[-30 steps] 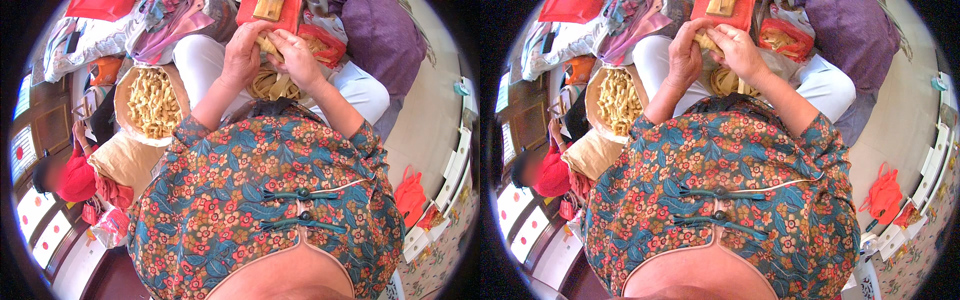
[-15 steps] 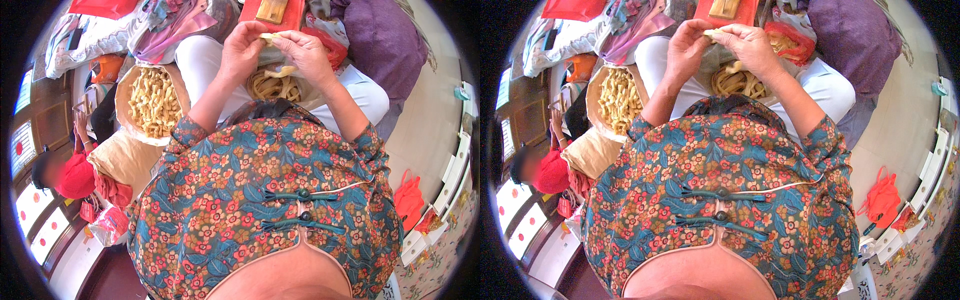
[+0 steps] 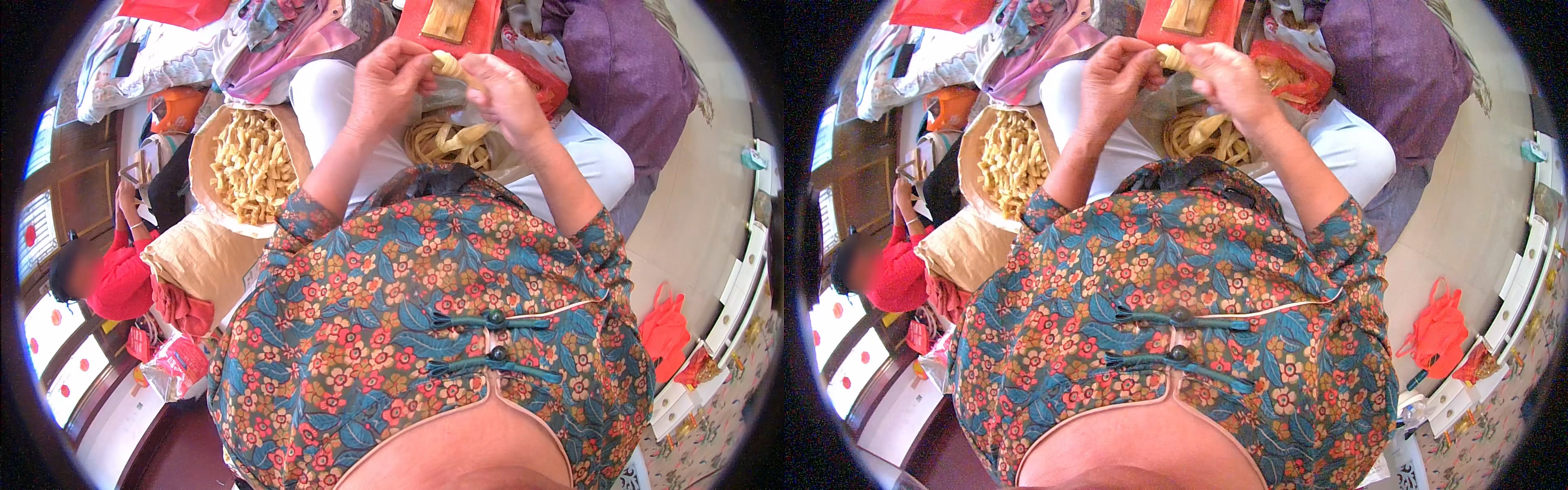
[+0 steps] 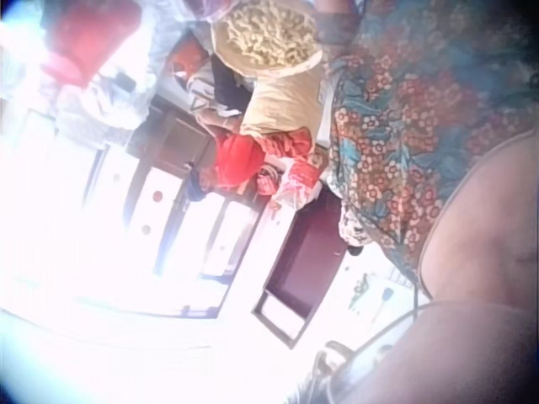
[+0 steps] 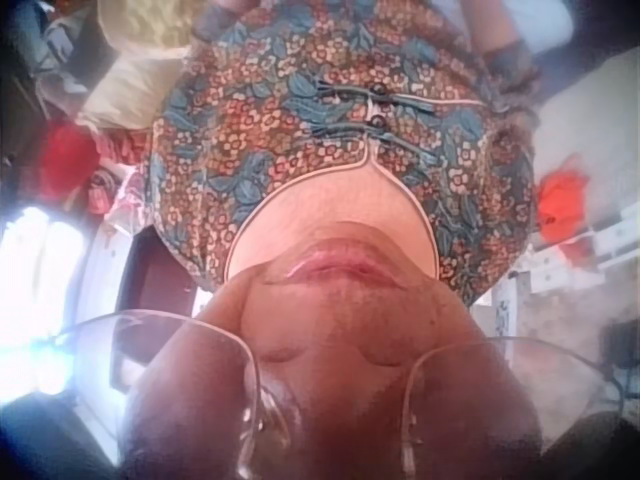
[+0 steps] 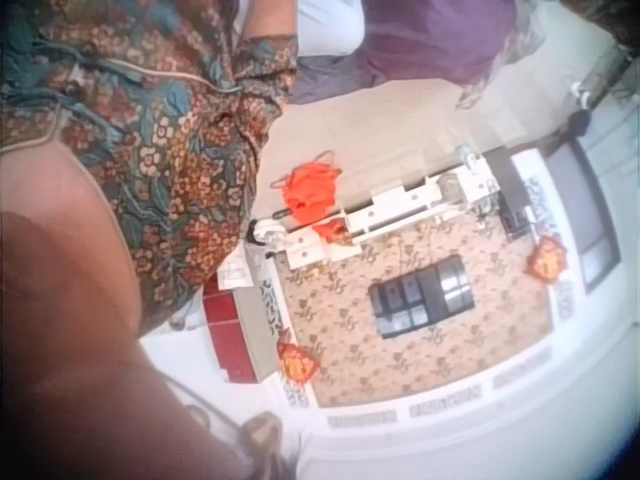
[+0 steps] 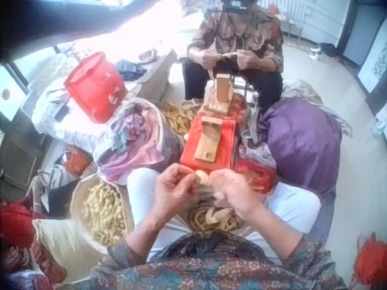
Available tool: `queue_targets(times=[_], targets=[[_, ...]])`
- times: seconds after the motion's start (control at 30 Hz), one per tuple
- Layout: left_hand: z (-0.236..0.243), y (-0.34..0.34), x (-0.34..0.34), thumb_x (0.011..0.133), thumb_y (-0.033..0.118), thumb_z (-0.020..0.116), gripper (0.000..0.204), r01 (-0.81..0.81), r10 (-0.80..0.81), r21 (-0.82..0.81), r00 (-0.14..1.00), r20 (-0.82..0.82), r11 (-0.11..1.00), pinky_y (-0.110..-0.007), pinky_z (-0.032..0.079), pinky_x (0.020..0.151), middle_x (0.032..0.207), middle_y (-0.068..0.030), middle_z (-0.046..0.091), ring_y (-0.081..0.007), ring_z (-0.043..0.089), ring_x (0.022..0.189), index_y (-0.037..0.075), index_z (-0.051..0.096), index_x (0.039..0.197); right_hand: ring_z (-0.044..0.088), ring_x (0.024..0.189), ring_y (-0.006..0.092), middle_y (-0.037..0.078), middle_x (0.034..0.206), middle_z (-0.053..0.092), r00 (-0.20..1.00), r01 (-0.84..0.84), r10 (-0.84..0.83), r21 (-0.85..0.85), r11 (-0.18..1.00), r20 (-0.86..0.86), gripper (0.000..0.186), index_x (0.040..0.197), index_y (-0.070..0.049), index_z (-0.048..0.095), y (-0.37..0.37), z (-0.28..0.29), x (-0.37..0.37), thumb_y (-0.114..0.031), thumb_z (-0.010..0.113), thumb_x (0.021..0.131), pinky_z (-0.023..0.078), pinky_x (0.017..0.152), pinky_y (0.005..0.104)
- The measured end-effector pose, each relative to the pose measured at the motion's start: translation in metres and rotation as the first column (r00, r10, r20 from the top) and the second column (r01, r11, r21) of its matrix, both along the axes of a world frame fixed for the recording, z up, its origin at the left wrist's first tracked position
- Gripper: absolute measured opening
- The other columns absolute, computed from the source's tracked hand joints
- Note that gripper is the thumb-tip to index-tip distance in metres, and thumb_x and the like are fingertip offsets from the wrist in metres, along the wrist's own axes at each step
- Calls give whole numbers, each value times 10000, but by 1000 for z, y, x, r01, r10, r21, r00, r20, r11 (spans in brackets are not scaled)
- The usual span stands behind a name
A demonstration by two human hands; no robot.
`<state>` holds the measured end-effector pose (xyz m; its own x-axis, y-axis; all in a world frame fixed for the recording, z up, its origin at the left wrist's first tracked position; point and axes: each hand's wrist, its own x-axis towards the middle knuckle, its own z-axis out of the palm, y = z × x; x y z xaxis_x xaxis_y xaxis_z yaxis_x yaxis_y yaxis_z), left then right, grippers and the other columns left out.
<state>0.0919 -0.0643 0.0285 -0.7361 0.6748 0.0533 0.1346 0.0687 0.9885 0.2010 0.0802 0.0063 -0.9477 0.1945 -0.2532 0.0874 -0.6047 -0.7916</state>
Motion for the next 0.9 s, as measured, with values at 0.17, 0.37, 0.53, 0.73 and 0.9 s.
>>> queue_targets(times=[0.17, 0.37, 0.53, 0.73, 0.9], targets=[[22, -8, -5, 852, 59, 577, 68, 16, -25, -92, 995, -99, 996, -220, 467, 571, 685, -14, 583, -82, 556, 610, 7, 593, 893, 287, 459, -4, -88, 593, 405, 1000, 6, -5, 53, 999, -14, 140, 891, -95, 546, 20, -4, 14, -234, 560, 878, 202, 421, 148], [23, 0, 5, 751, 82, 638, 304, 19, -299, -341, 530, -793, 940, -353, 475, 723, 957, -85, 589, -269, 582, 843, 68, 561, 1045, 328, 478, -9, -78, 603, 438, 996, -31, 52, 267, 963, -74, 110, 870, -94, 540, 12, -3, 6, -199, 571, 872, 232, 415, 151], [6, -3, 18, 770, 94, 545, 175, -30, -494, -609, 553, -671, 793, -385, 460, 675, 875, -101, 529, -297, 558, 835, 97, 544, 945, 346, 489, 5, -80, 603, 429, 994, -94, 106, 359, 928, -11, 164, 820, -97, 526, -7, -23, 4, -246, 569, 874, 255, 421, 165], [-9, -14, -35, 733, 119, 565, 148, 13, -495, -509, 256, -830, 861, -344, 461, 638, 800, -37, 532, -239, 562, 773, 117, 546, 880, 363, 552, 8, -88, 622, 439, 984, -69, 124, 365, 928, -128, 146, 755, -41, 554, -24, -7, -1, -154, 594, 839, 299, 472, 198], [-23, 1, -49, 791, 151, 575, 95, -47, -387, -437, 387, -837, 898, -337, 464, 553, 679, -47, 561, -184, 579, 619, 110, 549, 872, 391, 548, 11, -80, 611, 460, 989, 80, -20, 418, 905, -146, 138, 754, -29, 579, -23, 11, -9, -139, 587, 837, 323, 474, 203]])
